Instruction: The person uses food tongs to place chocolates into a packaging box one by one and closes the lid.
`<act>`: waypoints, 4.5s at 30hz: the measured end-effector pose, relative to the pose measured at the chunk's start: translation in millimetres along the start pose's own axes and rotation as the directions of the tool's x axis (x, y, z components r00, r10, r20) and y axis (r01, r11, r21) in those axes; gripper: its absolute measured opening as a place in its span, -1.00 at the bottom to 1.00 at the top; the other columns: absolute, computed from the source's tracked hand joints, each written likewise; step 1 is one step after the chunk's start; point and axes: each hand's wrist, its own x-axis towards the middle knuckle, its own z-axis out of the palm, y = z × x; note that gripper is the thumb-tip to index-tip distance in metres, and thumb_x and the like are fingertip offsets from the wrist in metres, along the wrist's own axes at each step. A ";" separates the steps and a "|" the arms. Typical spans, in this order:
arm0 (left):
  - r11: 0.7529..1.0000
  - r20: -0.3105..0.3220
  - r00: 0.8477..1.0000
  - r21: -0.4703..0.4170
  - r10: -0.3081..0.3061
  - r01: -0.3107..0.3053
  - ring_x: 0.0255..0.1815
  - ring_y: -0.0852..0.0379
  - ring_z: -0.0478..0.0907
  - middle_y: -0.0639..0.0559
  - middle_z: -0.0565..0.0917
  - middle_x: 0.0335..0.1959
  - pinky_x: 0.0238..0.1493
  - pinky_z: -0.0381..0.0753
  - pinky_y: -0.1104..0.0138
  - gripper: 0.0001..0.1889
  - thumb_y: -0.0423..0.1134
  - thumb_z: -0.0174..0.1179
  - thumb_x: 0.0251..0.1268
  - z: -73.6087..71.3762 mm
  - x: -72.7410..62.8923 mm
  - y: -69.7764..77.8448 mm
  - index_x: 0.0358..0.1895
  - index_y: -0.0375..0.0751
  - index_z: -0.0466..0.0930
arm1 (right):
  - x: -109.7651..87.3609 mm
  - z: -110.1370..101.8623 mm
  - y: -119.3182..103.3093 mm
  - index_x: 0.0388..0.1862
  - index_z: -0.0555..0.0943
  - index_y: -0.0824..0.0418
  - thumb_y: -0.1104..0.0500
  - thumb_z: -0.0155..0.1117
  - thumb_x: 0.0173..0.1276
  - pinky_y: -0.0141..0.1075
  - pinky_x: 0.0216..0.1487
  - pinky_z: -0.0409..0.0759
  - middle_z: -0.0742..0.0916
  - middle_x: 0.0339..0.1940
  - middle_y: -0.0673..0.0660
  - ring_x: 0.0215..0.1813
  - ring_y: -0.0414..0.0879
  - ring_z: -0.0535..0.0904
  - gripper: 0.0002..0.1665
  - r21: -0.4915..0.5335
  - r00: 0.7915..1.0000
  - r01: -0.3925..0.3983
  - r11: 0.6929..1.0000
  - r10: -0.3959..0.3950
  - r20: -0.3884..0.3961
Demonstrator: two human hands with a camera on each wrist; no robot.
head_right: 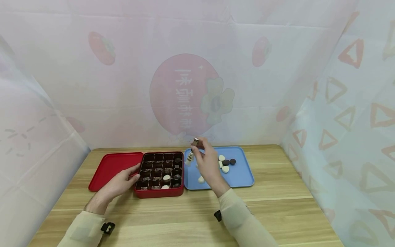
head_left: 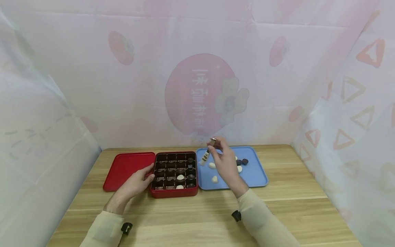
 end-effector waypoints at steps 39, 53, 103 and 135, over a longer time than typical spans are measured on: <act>1.000 0.002 1.000 -0.015 -0.013 0.013 0.86 -0.55 0.29 -0.54 0.34 0.82 0.82 0.39 -0.43 -0.31 -0.28 0.16 0.91 0.6 0.2 -0.9 0.83 -0.56 0.20 | 13.7 -4.7 60.1 0.33 0.70 0.26 0.23 0.46 0.76 0.14 0.47 0.88 0.88 0.30 0.32 0.45 0.28 0.84 -0.71 -0.220 0.973 -0.193 0.956 0.215 0.083; 1.000 -0.002 1.000 -0.009 -0.007 0.007 0.86 -0.56 0.29 -0.55 0.35 0.82 0.82 0.40 -0.43 -0.31 -0.28 0.17 0.90 1.0 0.7 -2.0 0.83 -0.57 0.20 | 10.0 -5.9 61.9 0.25 0.69 0.25 0.18 0.46 0.78 0.06 0.35 0.95 0.90 0.20 0.30 0.31 0.24 0.89 -0.76 -0.252 0.982 -0.162 0.954 0.181 0.052; 1.000 0.007 1.000 0.003 -0.013 0.013 0.86 -0.58 0.27 -0.56 0.31 0.83 0.81 0.39 -0.45 -0.30 -0.28 0.16 0.91 -1.3 -1.5 -0.2 0.84 -0.56 0.17 | 4.7 70.6 -1.4 0.20 0.58 0.19 0.15 0.29 0.89 -0.21 0.13 0.94 0.79 0.15 0.19 0.23 0.06 0.84 -0.86 -0.074 0.977 -0.008 0.997 0.024 0.212; 0.999 0.008 0.999 -0.008 -0.033 0.033 0.85 -0.56 0.30 -0.54 0.32 0.83 0.81 0.41 -0.43 -0.30 -0.27 0.16 0.91 1.2 1.9 3.2 0.85 -0.54 0.18 | -22.0 -16.3 -1.6 0.26 0.68 0.15 0.22 0.42 0.79 -0.20 0.36 0.93 0.81 0.29 0.17 0.43 0.10 0.83 -0.80 -0.148 0.984 -0.028 0.989 0.054 0.172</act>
